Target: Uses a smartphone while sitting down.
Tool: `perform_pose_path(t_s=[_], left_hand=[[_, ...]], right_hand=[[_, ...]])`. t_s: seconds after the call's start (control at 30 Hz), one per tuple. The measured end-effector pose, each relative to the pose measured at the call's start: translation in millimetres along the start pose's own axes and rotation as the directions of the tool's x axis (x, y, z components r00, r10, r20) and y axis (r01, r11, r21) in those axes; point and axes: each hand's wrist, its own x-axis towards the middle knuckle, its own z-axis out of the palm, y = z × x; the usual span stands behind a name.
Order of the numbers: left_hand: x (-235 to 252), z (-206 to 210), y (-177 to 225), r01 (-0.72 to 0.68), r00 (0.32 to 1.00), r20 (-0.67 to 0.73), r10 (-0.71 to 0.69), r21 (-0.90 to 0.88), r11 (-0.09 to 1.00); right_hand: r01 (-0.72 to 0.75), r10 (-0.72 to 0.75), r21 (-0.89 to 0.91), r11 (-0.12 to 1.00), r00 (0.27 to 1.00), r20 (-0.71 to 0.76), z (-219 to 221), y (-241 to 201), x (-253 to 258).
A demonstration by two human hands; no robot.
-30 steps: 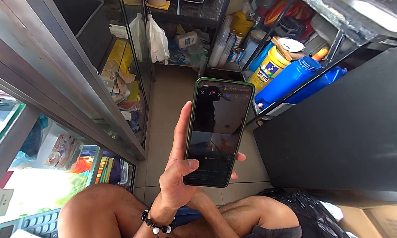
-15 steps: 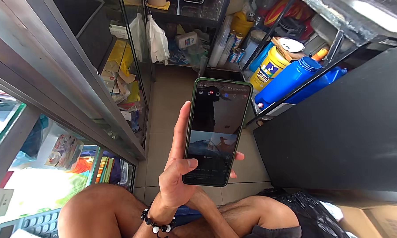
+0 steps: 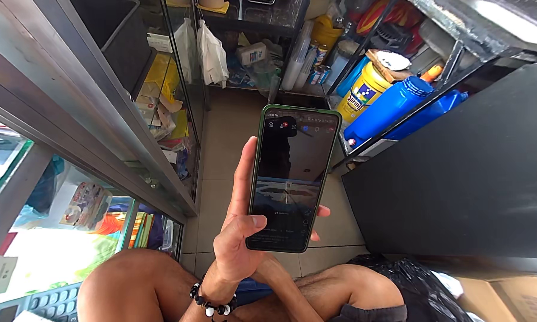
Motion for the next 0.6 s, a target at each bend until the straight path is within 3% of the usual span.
perform_pose_path(t_s=[0.17,0.3,0.4,0.5,0.6], left_hand=[[0,0,0,0.000,1.000,0.003,0.000,-0.004,1.000],[-1,1,1,0.003,1.000,0.000,-0.003,-0.015,1.000],[-1,1,1,0.005,1.000,0.000,-0.005,-0.013,1.000],[-1,2,0,0.006,1.000,-0.002,-0.006,-0.012,1.000],[-1,2,0,0.008,1.000,-0.001,-0.008,-0.016,1.000]], right_hand=[[-0.001,0.001,-0.007,1.000,1.000,0.018,-5,-4,-6],[-0.125,0.130,-0.047,0.991,0.983,0.132,-47,-46,-48],[-0.006,0.007,-0.019,1.000,0.997,0.072,-50,-36,-55],[-0.080,0.078,0.012,0.997,0.990,0.117,-74,-59,-75],[-0.083,0.082,0.014,0.996,0.991,0.102,-59,-47,-59]])
